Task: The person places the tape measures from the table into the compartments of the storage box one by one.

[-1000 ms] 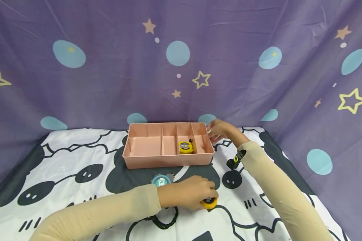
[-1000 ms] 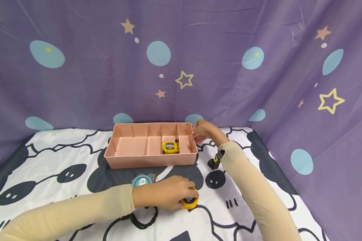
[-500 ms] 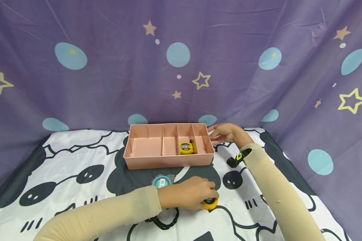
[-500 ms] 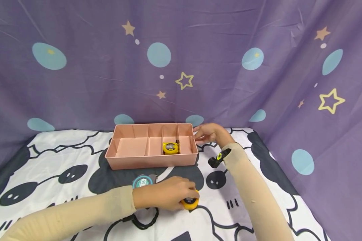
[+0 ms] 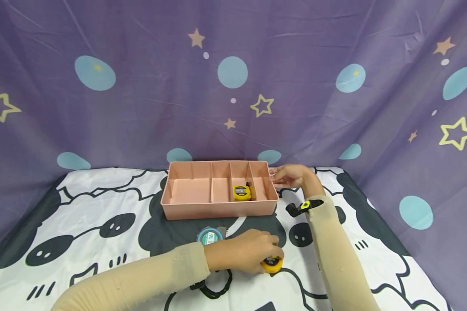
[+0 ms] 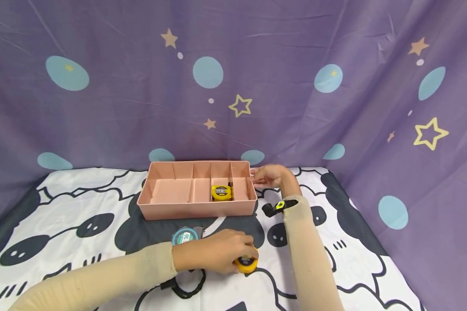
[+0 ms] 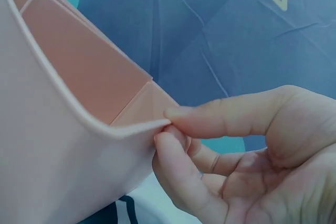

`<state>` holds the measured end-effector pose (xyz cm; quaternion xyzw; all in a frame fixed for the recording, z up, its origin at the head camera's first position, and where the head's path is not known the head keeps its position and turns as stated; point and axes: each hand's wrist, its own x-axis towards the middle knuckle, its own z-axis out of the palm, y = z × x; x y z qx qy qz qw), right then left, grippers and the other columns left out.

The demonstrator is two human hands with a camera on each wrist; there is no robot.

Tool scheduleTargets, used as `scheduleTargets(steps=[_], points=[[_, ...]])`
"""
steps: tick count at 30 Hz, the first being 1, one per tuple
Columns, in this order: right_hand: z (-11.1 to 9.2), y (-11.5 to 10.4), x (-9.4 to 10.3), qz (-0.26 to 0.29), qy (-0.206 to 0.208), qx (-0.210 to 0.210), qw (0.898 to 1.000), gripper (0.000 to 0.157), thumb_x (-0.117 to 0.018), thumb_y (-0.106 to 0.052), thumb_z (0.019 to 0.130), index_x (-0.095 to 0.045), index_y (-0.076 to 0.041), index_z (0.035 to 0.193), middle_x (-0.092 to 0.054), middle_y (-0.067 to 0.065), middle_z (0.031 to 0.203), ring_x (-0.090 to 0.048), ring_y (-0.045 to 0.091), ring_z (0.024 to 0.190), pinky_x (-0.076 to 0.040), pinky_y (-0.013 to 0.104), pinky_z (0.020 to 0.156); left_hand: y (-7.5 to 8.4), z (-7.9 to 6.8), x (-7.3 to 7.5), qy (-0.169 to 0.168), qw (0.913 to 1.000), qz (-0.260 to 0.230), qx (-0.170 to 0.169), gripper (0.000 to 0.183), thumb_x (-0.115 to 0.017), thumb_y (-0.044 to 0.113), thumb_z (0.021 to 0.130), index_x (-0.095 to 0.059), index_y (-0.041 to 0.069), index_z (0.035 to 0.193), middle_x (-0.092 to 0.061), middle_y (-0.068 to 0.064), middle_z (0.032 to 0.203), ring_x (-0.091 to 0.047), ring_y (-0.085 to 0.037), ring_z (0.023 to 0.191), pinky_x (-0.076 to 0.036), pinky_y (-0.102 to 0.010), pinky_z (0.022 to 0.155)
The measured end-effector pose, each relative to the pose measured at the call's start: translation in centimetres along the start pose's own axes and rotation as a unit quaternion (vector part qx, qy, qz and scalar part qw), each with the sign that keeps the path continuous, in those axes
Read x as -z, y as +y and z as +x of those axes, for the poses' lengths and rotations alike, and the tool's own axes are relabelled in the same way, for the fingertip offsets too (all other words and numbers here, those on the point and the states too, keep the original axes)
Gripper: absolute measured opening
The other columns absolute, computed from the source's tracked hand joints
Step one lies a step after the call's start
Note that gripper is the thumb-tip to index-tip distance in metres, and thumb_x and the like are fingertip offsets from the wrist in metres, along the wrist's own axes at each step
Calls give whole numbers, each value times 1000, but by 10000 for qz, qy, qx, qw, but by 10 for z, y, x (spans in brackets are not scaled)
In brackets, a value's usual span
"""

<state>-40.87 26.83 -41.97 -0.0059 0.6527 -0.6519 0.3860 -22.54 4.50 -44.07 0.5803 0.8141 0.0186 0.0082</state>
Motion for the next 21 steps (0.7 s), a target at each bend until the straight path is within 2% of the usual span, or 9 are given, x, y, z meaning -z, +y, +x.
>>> scheduleTargets(steps=[2, 6, 11, 15, 21], points=[[-2, 0, -3, 29, 154, 28, 9999, 21, -42, 9, 101, -46, -2, 118, -70, -2, 89, -70, 7, 80, -58, 20, 77, -1, 0, -1, 8, 10000, -67, 9, 46, -90, 26, 76, -72, 30, 118, -63, 9, 99, -58, -3, 85, -47, -17, 70], [-4, 0, -8, 42, 322, 137, 9994, 25, -41, 12, 101, -42, 4, 125, -71, 0, 85, -70, 7, 77, -59, 19, 73, -3, 0, -2, 46, 9998, -184, 53, 47, -90, 25, 75, -73, 31, 118, -63, 10, 98, -57, -2, 84, -46, -16, 70], [-6, 3, -11, -424, 618, 368, 9965, 35, -45, 10, 99, -39, 10, 133, -70, -2, 85, -69, 7, 77, -59, 20, 74, -4, 0, -4, 72, 9995, -286, 67, 49, -91, 26, 73, -73, 32, 118, -62, 10, 98, -56, -2, 85, -46, -16, 69], [-7, 6, -12, -811, 846, 487, 9919, 37, -49, 7, 97, -42, 11, 132, -68, -2, 85, -68, 7, 76, -60, 21, 75, -5, 0, -7, 90, 9995, -295, 26, 48, -91, 26, 75, -72, 31, 119, -62, 10, 99, -56, -2, 85, -46, -16, 70], [-9, 6, -13, -932, 847, 585, 9903, 35, -50, 6, 96, -42, 12, 130, -68, -2, 83, -67, 7, 73, -59, 20, 71, -6, 1, -8, 125, 9992, -382, -14, 48, -90, 25, 75, -72, 31, 119, -61, 10, 99, -54, -1, 85, -45, -15, 70]])
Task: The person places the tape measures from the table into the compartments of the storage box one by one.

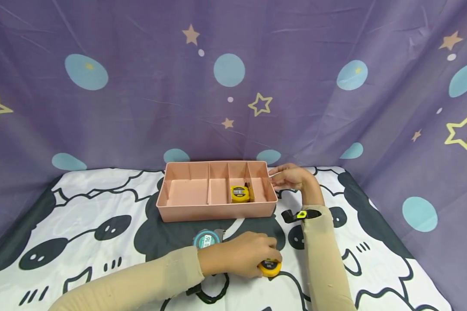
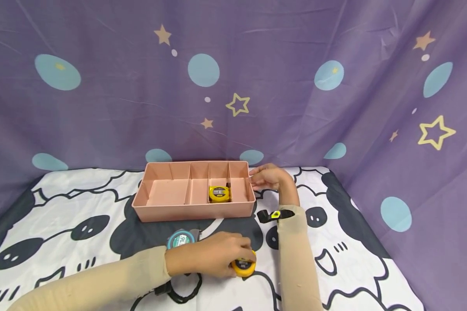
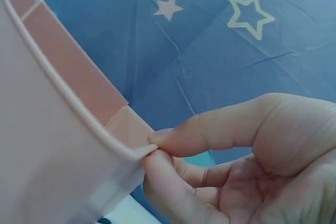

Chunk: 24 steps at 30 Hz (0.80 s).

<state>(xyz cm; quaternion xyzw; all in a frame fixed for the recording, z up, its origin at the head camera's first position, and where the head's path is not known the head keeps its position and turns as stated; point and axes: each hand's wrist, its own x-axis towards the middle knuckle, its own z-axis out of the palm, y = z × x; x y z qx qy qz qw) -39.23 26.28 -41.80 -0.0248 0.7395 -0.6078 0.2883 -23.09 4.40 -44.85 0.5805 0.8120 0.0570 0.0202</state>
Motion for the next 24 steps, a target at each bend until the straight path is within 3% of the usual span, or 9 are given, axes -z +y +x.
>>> scheduleTargets(steps=[7, 11, 18, 24], points=[[-2, -7, -3, -631, 209, -25, 9978, 43, -54, 5, 93, -44, 17, 133, -67, -1, 79, -66, 7, 68, -59, 21, 70, 4, 0, 1, 74, 9996, 274, -96, 44, -87, 26, 77, -71, 28, 117, -59, 10, 96, -53, -2, 81, -41, -15, 65], [-1, -9, -4, -711, 199, -65, 9972, 40, -55, 5, 93, -46, 16, 131, -66, -1, 79, -66, 7, 67, -60, 22, 73, 9, 2, 3, -58, 9988, 481, -105, 41, -86, 28, 78, -68, 26, 115, -56, 9, 96, -50, -2, 78, -38, -16, 61], [0, -9, -2, -746, 310, -124, 9967, 43, -55, 5, 93, -46, 16, 134, -65, 0, 82, -66, 8, 69, -59, 21, 70, 3, 10, 4, -378, 9992, -139, 14, 45, -88, 26, 77, -63, 25, 114, -57, 9, 100, -50, -1, 80, -41, -15, 65], [2, -8, 0, -605, 211, -80, 9979, 42, -53, 6, 94, -44, 15, 134, -66, 0, 83, -66, 8, 71, -59, 21, 71, -5, 11, 3, -494, 9984, -258, 32, 55, -88, 34, 76, -63, 26, 124, -60, 10, 107, -55, 1, 87, -46, -15, 73]])
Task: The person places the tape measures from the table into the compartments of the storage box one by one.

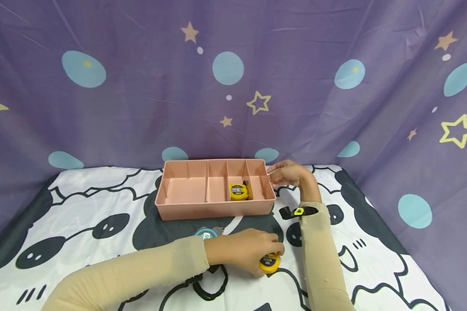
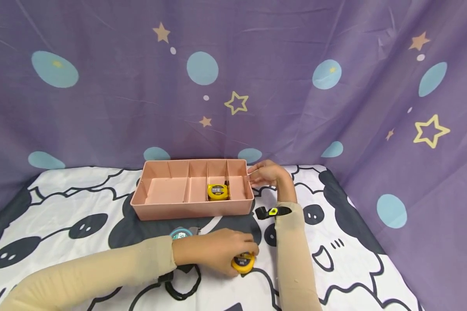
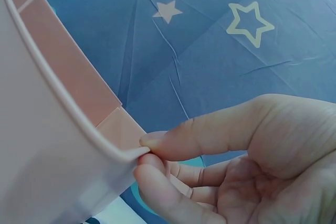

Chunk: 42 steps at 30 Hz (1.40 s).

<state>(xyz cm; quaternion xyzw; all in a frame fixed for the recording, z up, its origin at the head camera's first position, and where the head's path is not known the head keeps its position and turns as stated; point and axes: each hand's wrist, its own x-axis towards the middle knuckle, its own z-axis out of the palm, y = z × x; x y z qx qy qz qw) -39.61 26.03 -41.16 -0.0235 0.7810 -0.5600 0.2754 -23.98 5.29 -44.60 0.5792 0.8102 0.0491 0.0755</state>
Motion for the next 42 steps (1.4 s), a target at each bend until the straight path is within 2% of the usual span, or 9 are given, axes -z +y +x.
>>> scheduleTargets(steps=[5, 12, 17, 25, 31, 42], points=[[2, 0, 2, 143, -61, 130, 9998, 35, -53, 5, 94, -47, 13, 128, -68, 0, 82, -66, 7, 70, -59, 21, 71, -3, 0, 5, -163, 9999, 28, 37, 58, -87, 36, 77, -64, 27, 129, -61, 9, 107, -55, 1, 87, -45, -15, 73], [2, 4, 3, 297, -148, 57, 9994, 29, -52, 7, 96, -48, 11, 124, -68, 1, 81, -67, 8, 70, -60, 22, 71, -2, 2, 10, -522, 9986, 62, -21, 60, -89, 35, 75, -61, 28, 127, -58, 8, 104, -53, -1, 85, -44, -15, 71], [2, 2, 2, 211, -98, 80, 9997, 30, -52, 7, 95, -48, 11, 124, -68, 0, 81, -67, 8, 69, -60, 22, 71, -3, 3, 14, -751, 9963, 378, -181, 65, -90, 36, 73, -59, 30, 129, -58, 8, 107, -53, -2, 87, -45, -17, 73], [0, 3, 3, 294, -133, 88, 9994, 30, -52, 7, 96, -48, 12, 126, -67, 0, 81, -67, 8, 69, -60, 22, 71, -1, 7, 14, -970, 9885, 1032, -525, 62, -84, 42, 77, -58, 33, 133, -57, 9, 112, -52, -5, 90, -44, -20, 74], [-1, 1, 1, 248, -76, 48, 9997, 33, -51, 7, 96, -46, 11, 128, -66, 0, 82, -67, 8, 70, -60, 23, 73, -1, 9, 11, -1274, 9852, 1044, -481, 68, -85, 40, 76, -53, 36, 136, -53, 7, 124, -50, -8, 100, -45, -23, 80], [0, 4, 3, 307, -151, 104, 9994, 33, -52, 6, 96, -46, 13, 128, -70, 1, 85, -68, 8, 72, -60, 23, 74, -1, 8, 9, -1271, 9853, 1029, -491, 68, -84, 40, 75, -51, 36, 134, -51, 7, 126, -48, -8, 102, -44, -22, 80]])
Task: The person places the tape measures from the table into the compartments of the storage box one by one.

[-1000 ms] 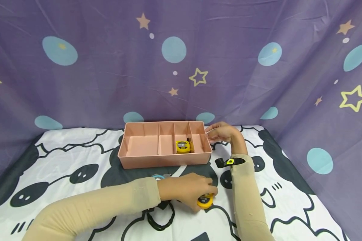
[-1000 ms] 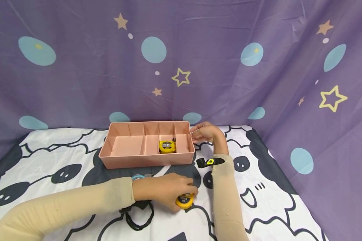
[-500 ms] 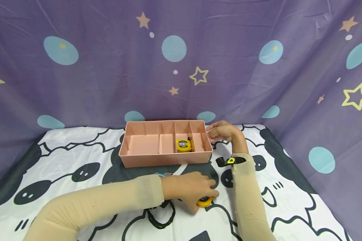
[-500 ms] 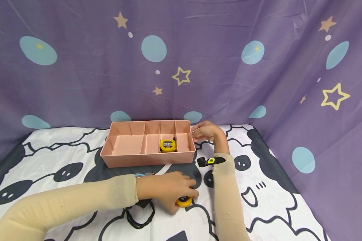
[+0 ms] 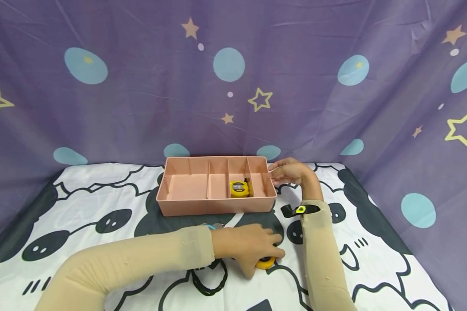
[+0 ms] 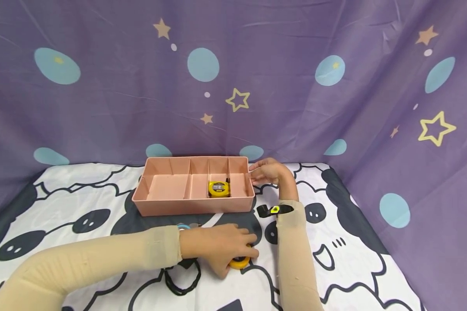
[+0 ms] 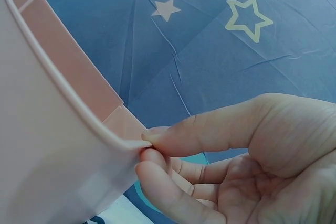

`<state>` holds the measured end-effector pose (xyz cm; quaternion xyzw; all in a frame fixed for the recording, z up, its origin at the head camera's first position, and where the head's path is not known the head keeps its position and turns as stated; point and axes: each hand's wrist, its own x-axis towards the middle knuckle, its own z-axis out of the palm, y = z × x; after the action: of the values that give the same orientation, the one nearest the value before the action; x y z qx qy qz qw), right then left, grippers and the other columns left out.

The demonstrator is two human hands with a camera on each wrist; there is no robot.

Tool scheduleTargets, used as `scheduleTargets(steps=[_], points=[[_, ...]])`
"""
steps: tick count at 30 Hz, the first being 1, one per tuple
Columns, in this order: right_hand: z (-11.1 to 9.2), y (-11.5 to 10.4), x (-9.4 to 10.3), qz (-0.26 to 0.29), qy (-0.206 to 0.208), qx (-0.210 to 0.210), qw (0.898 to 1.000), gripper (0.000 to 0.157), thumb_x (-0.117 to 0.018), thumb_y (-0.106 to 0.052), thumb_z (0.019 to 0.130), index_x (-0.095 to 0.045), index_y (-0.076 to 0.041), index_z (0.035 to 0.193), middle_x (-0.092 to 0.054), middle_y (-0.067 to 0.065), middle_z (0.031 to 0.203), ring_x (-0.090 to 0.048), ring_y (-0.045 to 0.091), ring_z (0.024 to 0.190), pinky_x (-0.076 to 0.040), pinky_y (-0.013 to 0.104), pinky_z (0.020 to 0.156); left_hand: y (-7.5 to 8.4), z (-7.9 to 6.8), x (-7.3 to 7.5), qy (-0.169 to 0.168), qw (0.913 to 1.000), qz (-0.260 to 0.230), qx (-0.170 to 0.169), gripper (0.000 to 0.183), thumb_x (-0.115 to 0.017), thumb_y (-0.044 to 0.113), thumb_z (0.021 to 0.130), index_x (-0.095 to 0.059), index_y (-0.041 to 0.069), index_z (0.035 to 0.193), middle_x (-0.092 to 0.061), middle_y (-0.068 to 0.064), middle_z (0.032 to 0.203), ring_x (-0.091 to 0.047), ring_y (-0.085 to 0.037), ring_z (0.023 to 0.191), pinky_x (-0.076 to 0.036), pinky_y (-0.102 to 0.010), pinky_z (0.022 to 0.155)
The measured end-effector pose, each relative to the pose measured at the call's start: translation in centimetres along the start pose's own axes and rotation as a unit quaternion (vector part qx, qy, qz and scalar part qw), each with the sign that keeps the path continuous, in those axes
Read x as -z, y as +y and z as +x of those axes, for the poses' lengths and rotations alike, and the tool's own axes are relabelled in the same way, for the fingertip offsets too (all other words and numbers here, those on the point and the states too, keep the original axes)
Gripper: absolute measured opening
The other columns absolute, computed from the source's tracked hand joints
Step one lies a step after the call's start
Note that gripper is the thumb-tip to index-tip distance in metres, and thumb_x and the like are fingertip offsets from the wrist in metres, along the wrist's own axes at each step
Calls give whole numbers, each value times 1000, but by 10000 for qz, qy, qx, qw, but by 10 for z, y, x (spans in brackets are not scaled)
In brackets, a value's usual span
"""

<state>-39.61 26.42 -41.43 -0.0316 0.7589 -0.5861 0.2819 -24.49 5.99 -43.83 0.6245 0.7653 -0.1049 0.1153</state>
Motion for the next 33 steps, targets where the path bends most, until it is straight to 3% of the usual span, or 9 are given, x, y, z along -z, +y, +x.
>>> scheduleTargets(steps=[12, 26, 33], points=[[1, 1, 0, -56, -29, -31, 10000, 34, -51, 4, 98, -44, 12, 130, -69, 1, 88, -68, 8, 76, -61, 25, 78, -1, -2, 0, 57, 9998, -154, -75, 67, -85, 39, 76, -51, 34, 133, -48, 8, 123, -46, -7, 103, -42, -22, 82], [1, 2, 0, -84, -26, 36, 10000, 33, -51, 4, 97, -45, 11, 128, -69, -1, 86, -68, 8, 75, -61, 27, 80, -1, -5, 0, 195, 9997, 147, -76, 66, -83, 42, 77, -53, 33, 135, -53, 7, 123, -49, -6, 100, -44, -22, 83], [1, 3, 0, -74, -99, 67, 9999, 34, -52, 3, 98, -44, 12, 129, -69, -2, 84, -68, 8, 75, -61, 26, 79, -1, -5, -1, 172, 9998, -64, -21, 64, -84, 39, 77, -54, 32, 133, -53, 7, 121, -49, -7, 98, -43, -21, 79]])
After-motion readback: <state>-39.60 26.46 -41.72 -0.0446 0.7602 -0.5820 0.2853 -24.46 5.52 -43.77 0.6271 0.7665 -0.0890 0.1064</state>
